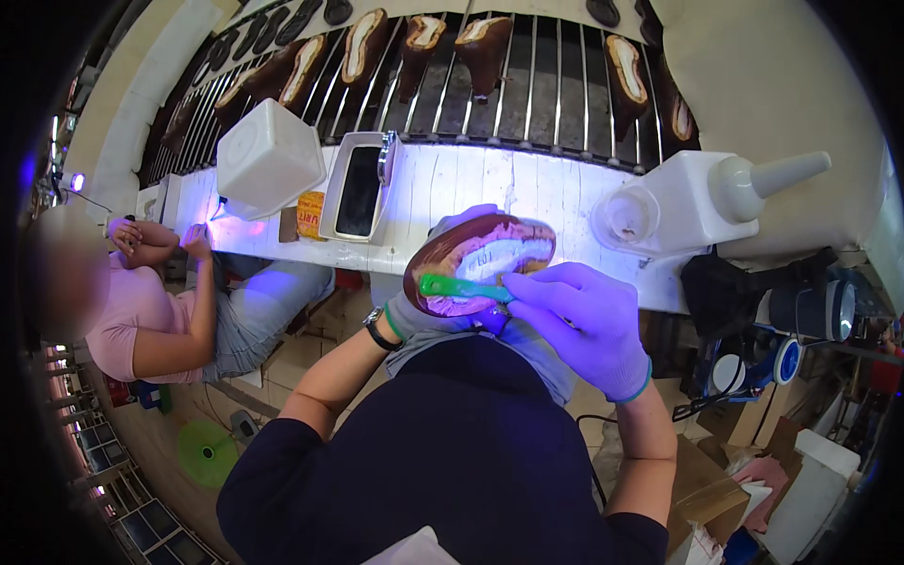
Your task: Applying adhesive to the bottom and edges of shoe components using a brush on a manufacturing line.
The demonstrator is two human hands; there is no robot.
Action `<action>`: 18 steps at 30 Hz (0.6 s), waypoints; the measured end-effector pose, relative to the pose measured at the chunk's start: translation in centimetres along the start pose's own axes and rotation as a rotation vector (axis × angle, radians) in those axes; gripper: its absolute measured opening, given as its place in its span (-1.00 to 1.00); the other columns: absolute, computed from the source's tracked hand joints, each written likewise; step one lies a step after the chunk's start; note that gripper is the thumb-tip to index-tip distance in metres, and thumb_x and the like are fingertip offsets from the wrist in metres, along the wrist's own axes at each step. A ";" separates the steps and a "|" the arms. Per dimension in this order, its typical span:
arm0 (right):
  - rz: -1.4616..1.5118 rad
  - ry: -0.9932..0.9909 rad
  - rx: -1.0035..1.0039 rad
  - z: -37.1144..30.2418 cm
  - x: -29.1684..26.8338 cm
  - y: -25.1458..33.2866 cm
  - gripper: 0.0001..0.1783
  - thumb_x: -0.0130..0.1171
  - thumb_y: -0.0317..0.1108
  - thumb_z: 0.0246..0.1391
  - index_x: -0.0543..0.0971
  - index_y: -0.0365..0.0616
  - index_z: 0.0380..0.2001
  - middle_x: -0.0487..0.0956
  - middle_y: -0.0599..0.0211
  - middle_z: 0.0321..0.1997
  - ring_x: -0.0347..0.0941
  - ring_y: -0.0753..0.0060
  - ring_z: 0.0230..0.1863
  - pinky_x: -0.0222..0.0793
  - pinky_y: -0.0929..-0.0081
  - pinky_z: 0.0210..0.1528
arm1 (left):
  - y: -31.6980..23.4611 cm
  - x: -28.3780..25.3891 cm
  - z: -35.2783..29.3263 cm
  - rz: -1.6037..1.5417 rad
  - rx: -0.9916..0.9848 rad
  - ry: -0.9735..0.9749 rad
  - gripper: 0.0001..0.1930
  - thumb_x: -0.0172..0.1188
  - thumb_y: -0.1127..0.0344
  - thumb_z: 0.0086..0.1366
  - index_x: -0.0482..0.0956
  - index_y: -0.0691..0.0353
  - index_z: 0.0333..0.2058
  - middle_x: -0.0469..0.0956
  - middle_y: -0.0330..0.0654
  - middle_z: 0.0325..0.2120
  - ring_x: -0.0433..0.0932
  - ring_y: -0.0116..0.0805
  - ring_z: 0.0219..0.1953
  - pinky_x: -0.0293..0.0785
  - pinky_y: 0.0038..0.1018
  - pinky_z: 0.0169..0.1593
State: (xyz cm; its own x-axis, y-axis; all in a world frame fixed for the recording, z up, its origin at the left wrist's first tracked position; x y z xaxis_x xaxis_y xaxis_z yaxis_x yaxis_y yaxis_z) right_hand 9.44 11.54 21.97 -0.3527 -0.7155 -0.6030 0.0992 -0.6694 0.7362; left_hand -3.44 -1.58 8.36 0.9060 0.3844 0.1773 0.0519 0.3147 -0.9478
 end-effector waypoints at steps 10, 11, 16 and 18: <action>-0.125 0.035 -0.220 1.1 -2.7 0.1 -0.72 0.33 -0.44 -0.12 0.68 -0.04 -0.23 0.58 0.33 -0.45 0.50 0.41 -0.49 0.37 0.53 -0.47 | -5.4 -1.9 2.5 0.109 -0.302 0.283 -0.18 0.45 0.34 -0.02 0.22 0.23 0.21 0.37 -0.12 0.12 0.38 -0.31 0.14 0.31 -0.38 0.21; -0.085 -0.081 -0.074 0.8 -2.9 -0.6 -0.72 0.33 -0.46 -0.11 0.68 -0.06 -0.23 0.58 0.32 -0.45 0.49 0.45 -0.51 0.35 0.54 -0.48 | -5.6 -1.9 2.8 0.158 -0.326 0.296 -0.19 0.45 0.33 -0.02 0.22 0.23 0.20 0.38 -0.13 0.11 0.39 -0.31 0.13 0.32 -0.40 0.20; -0.062 -0.157 0.045 1.5 -2.3 -0.2 -0.74 0.33 -0.49 -0.11 0.67 -0.12 -0.25 0.59 0.31 -0.45 0.46 0.50 -0.54 0.32 0.56 -0.50 | -5.4 -1.5 3.7 -0.011 -0.382 0.270 -0.12 0.53 0.23 -0.14 0.28 0.22 0.17 0.41 -0.12 0.08 0.40 -0.32 0.11 0.32 -0.37 0.20; -0.161 -0.110 -0.078 2.1 -2.6 1.0 -0.74 0.33 -0.48 -0.12 0.67 -0.12 -0.26 0.59 0.31 -0.45 0.46 0.49 -0.54 0.32 0.56 -0.50 | -5.5 -1.9 3.8 0.062 -0.272 0.293 -0.12 0.54 0.23 -0.15 0.29 0.23 0.16 0.43 -0.13 0.06 0.43 -0.33 0.09 0.33 -0.39 0.19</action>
State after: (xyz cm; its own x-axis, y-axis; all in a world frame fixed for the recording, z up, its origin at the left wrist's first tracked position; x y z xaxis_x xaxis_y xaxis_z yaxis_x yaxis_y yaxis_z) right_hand 8.54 13.13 24.92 -0.4685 -0.5746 -0.6710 0.1036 -0.7900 0.6042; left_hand -7.05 -0.77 14.20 0.9902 0.1198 0.0721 0.0674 0.0428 -0.9968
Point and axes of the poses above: each hand's wrist, its own z-axis towards the middle knuckle, its own x-axis out of the palm, y = z × x, the point moved 3 cm from there along z, towards the middle knuckle
